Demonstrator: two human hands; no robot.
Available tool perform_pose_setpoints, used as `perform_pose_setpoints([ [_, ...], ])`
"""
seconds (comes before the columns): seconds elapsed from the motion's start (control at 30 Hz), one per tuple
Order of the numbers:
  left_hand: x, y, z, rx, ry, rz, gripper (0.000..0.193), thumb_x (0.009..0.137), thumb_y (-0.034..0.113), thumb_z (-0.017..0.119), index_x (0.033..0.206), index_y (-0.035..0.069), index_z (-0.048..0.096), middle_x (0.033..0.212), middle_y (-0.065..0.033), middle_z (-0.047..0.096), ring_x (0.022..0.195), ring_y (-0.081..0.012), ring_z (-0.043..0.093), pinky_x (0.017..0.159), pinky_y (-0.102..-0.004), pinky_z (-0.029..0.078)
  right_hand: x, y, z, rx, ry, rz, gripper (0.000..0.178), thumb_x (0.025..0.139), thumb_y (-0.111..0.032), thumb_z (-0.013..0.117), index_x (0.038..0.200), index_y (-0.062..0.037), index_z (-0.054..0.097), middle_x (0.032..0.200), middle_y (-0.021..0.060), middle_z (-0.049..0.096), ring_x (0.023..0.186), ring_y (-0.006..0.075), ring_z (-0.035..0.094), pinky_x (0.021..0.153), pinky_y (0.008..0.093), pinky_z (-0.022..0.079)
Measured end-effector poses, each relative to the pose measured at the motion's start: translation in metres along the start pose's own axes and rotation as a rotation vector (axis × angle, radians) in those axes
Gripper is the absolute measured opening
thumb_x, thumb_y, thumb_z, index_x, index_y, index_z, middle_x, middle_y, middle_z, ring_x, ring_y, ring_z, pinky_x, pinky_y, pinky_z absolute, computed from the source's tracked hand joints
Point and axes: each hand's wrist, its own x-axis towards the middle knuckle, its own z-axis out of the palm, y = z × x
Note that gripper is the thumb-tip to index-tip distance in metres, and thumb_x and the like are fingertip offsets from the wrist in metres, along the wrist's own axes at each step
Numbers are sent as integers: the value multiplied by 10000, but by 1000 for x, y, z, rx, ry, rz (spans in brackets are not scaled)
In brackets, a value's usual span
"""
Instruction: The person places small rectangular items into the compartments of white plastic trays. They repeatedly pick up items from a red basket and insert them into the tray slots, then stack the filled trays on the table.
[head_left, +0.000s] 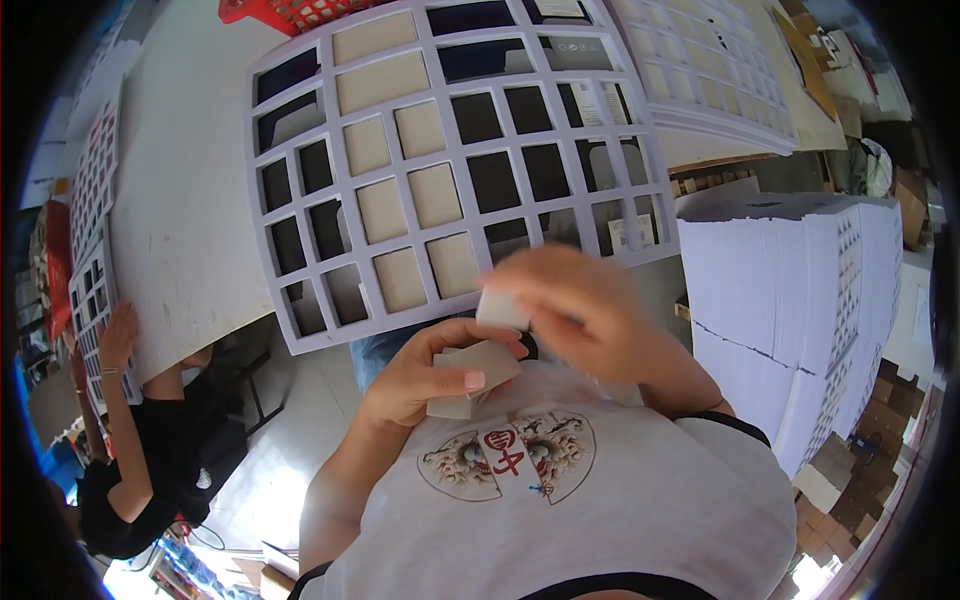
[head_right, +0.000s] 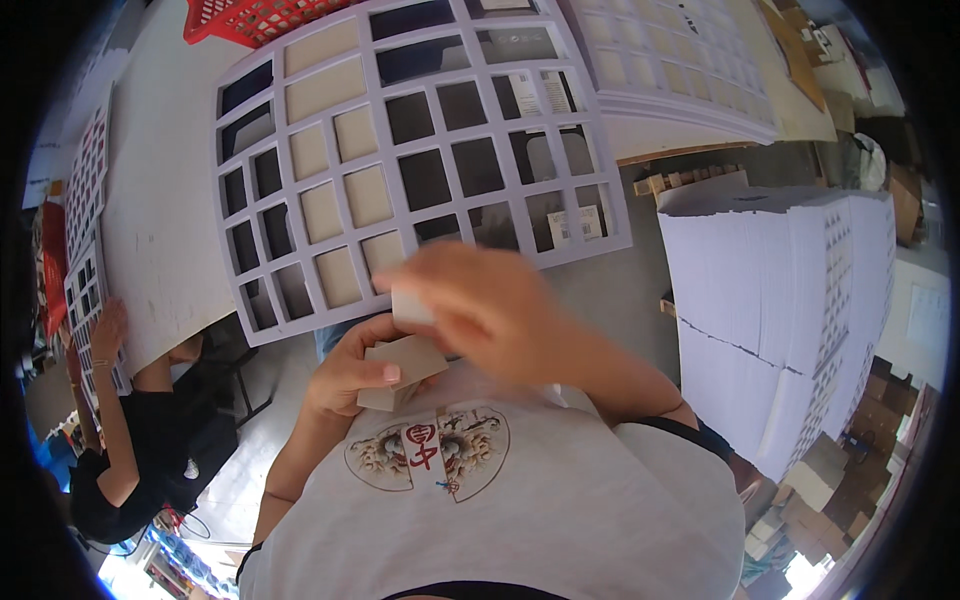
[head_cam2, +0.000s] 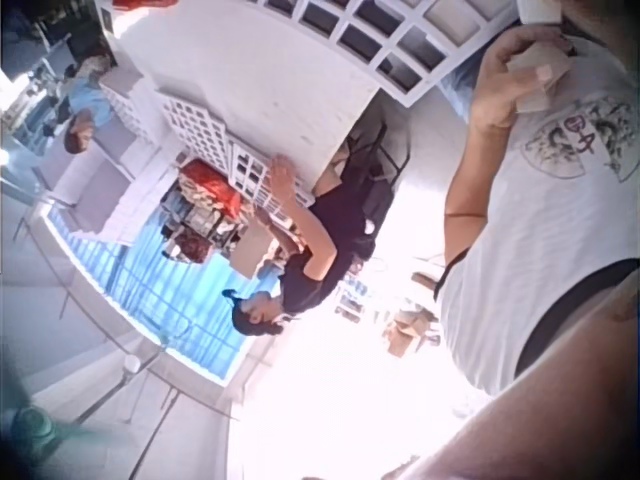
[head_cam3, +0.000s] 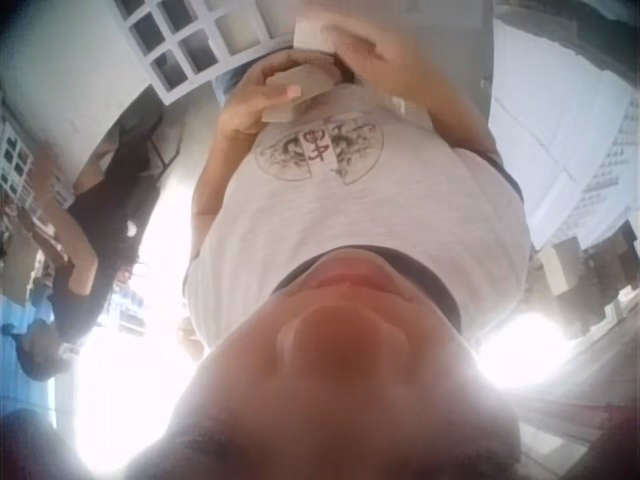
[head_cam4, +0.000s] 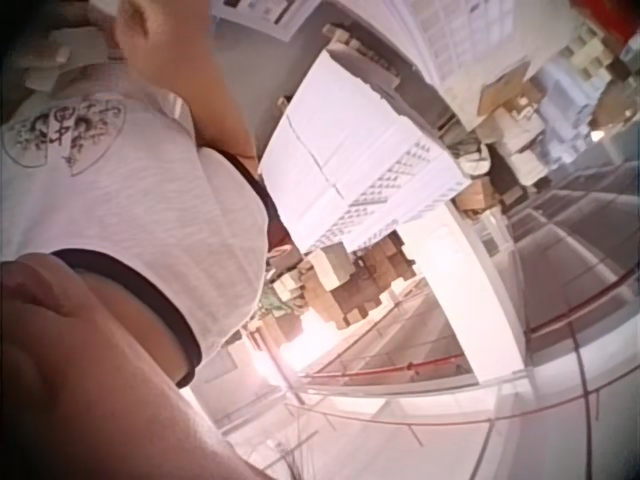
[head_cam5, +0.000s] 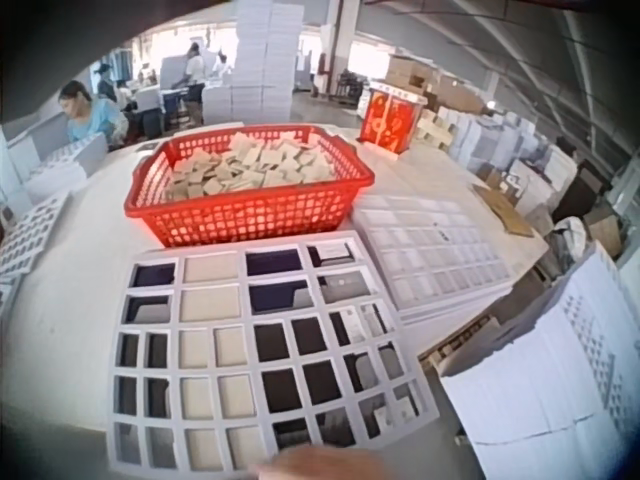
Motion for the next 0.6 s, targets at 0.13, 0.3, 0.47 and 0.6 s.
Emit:
perform_pose_setpoints([
  [0.13, 3, 0, 3, 71, 0, 68, 639, 737, 134, 788, 1316, 16, 544, 1136, -100, 641, 1066, -176, 605, 933, -285, 464, 11, 19, 5, 217, 314, 244, 358, 837, 49, 603, 1174, -68, 625, 1025, 113, 651, 826, 255, 630, 661, 359, 487],
  [0.3, 5, -1, -3, 87, 8, 58, 601, 758, 114, 783, 1301, 12, 547, 1114, -85, 644, 1036, -144, 605, 922, -279, 466, 11, 39, 7, -151, 183, 153, 278, 836, 61, 621, 1086, -50, 668, 930, 87, 609, 824, 190, 577, 715, 274, 454],
  [0.47, 8, -11, -15, 90, 61, 64, 540, 723, 166, 812, 1185, 1, 589, 1043, -109, 676, 952, -180, 653, 883, -296, 492, 12, 42, 0, -504, 138, -48, 313, 776, 74, 651, 1065, -40, 680, 932, 85, 548, 904, 257, 531, 743, 337, 455],
  [0.6, 11, -11, -14, 101, 101, 53, 488, 711, 183, 814, 1116, 2, 610, 977, -138, 702, 919, -201, 676, 860, -312, 506, 7, 48, -2, -484, 114, -126, 345, 718, 61, 632, 1049, -26, 678, 967, 94, 561, 924, 300, 527, 773, 396, 466],
])
